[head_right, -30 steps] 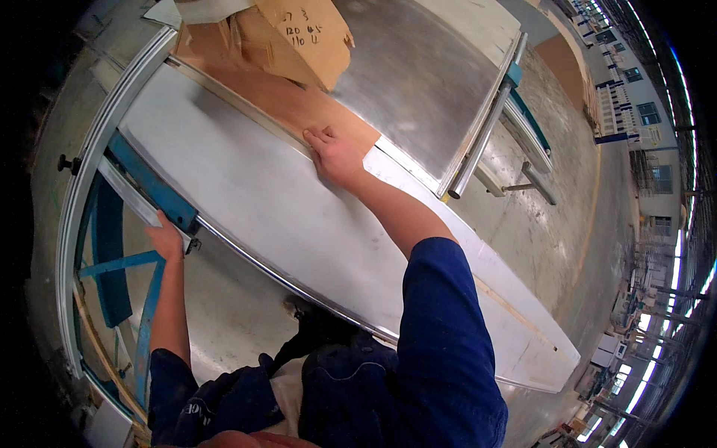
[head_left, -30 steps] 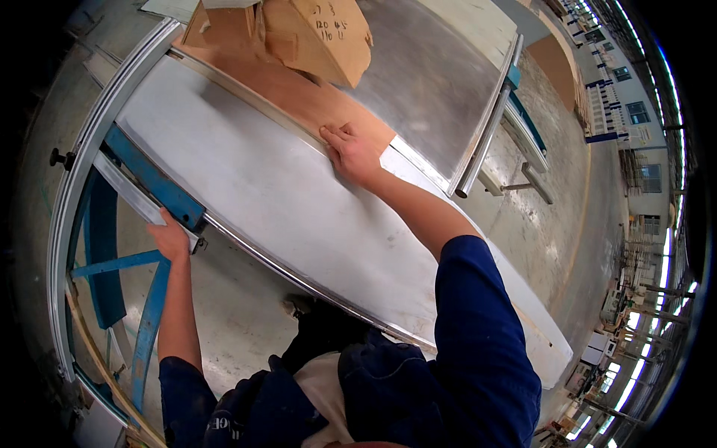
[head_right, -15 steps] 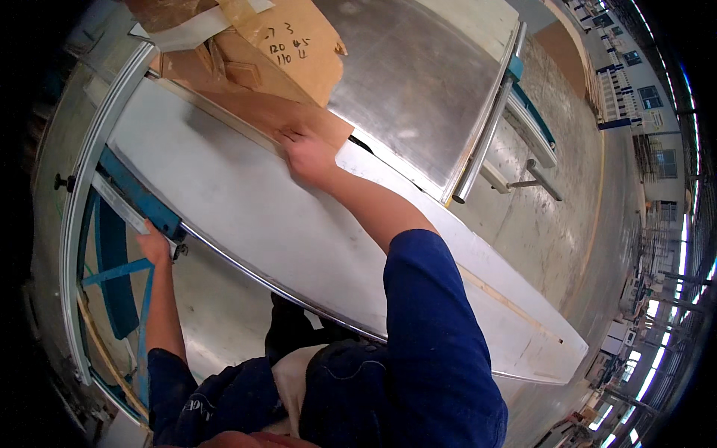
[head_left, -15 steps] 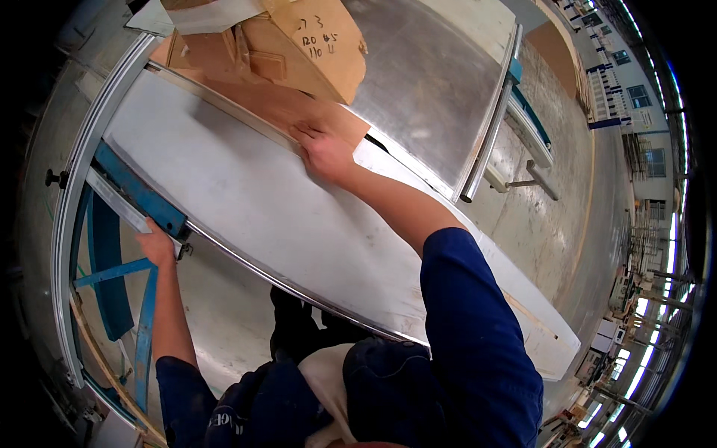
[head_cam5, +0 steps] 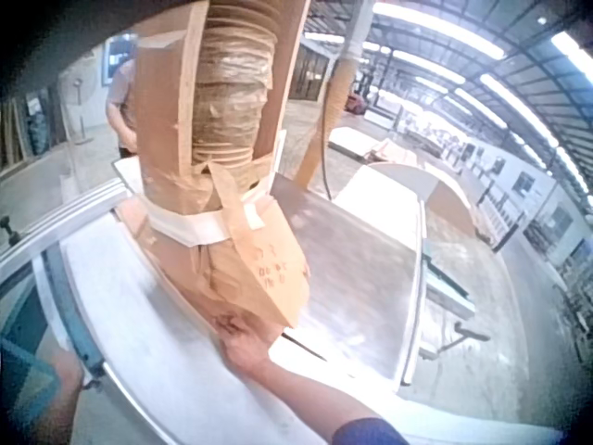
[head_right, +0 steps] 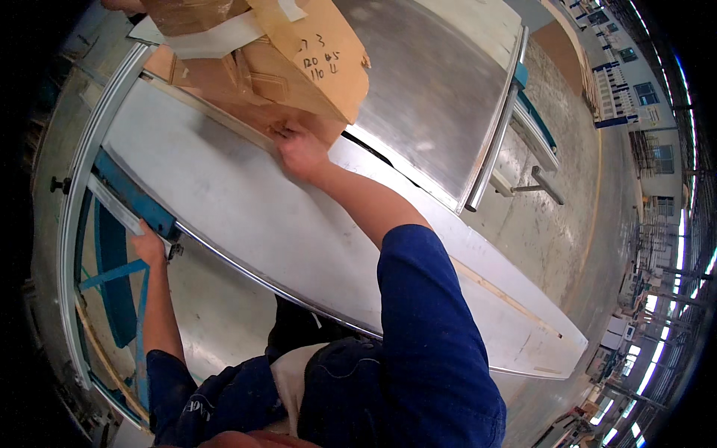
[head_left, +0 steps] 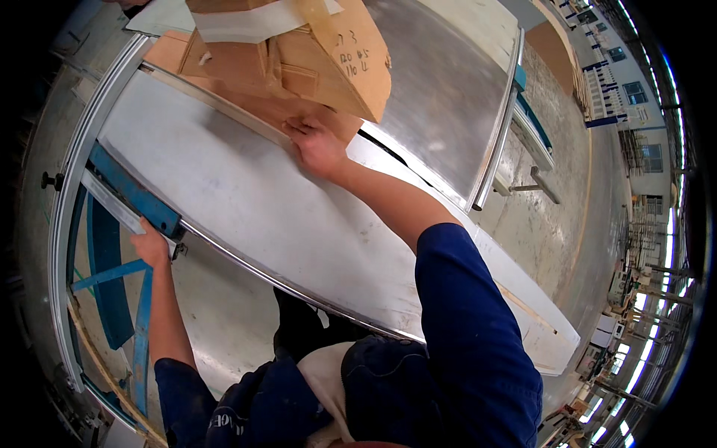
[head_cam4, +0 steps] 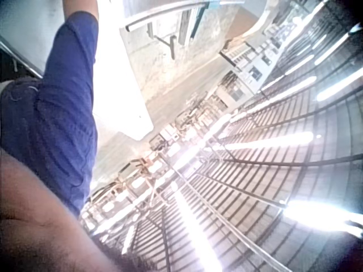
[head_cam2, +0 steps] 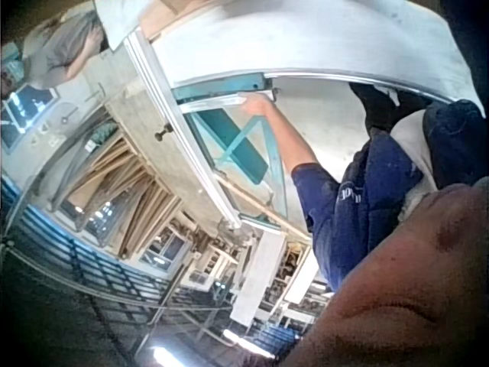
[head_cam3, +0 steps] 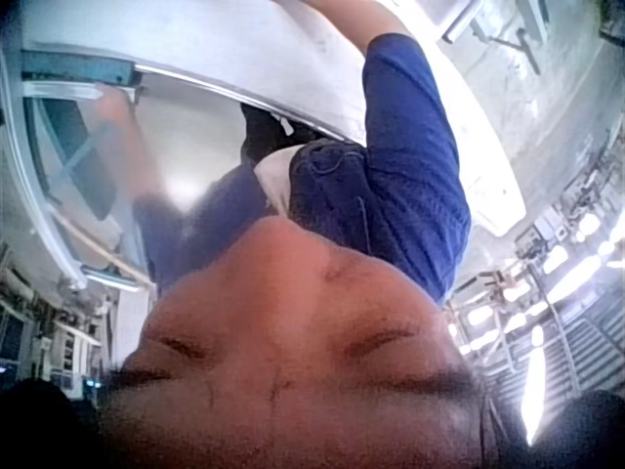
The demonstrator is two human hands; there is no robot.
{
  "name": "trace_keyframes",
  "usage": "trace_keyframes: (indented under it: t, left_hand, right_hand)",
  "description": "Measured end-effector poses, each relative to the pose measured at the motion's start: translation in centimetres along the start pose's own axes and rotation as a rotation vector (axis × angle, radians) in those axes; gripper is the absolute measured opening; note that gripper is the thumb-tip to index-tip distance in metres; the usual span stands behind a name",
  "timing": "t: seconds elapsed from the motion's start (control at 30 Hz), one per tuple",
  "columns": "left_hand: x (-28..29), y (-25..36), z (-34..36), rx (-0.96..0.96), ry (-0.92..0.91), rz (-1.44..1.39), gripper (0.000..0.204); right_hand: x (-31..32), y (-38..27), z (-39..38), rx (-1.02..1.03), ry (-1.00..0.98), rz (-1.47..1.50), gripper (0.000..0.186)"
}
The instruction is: The person operates an industrial sliding table saw to cut wood planks, positioning the planks against the fence and feeding them through the blade with the help of a coworker.
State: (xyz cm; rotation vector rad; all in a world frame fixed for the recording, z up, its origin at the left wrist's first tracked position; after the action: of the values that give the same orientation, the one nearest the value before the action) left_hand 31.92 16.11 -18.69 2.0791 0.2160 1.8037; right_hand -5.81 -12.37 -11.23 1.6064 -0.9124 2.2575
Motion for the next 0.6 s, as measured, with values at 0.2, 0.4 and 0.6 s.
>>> trace_keyframes:
  t: [0.2, 0.4, 0.6]
  left_hand:
    - [0.3, 1.4, 2.1, -0.033, -0.004, -0.036, 0.081]
    - [0.7, 1.4, 5.2, 0.001, -0.010, -0.049, 0.080]
    - [3.0, 1.4, 5.8, -0.043, 0.057, -0.078, 0.075]
  right_hand:
    - [-0.9, -0.4, 2.4, 0.014, 0.025, -0.010, 0.042]
    - [-1.3, -1.7, 5.2, 0.049, -0.007, -0.113, 0.039]
    - [-1.8, -2.7, 6.7, -0.016, -0.010, -0.005, 0.035]
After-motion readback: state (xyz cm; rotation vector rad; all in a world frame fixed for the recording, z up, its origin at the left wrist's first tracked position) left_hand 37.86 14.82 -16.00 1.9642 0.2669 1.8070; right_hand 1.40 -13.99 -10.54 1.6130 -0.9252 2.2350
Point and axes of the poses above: each hand's wrist, its own z-axis towards the middle knuckle, its own x-axis out of the back of the hand, y = z × x, the point moved 1 cm from there along z, towards the middle knuckle
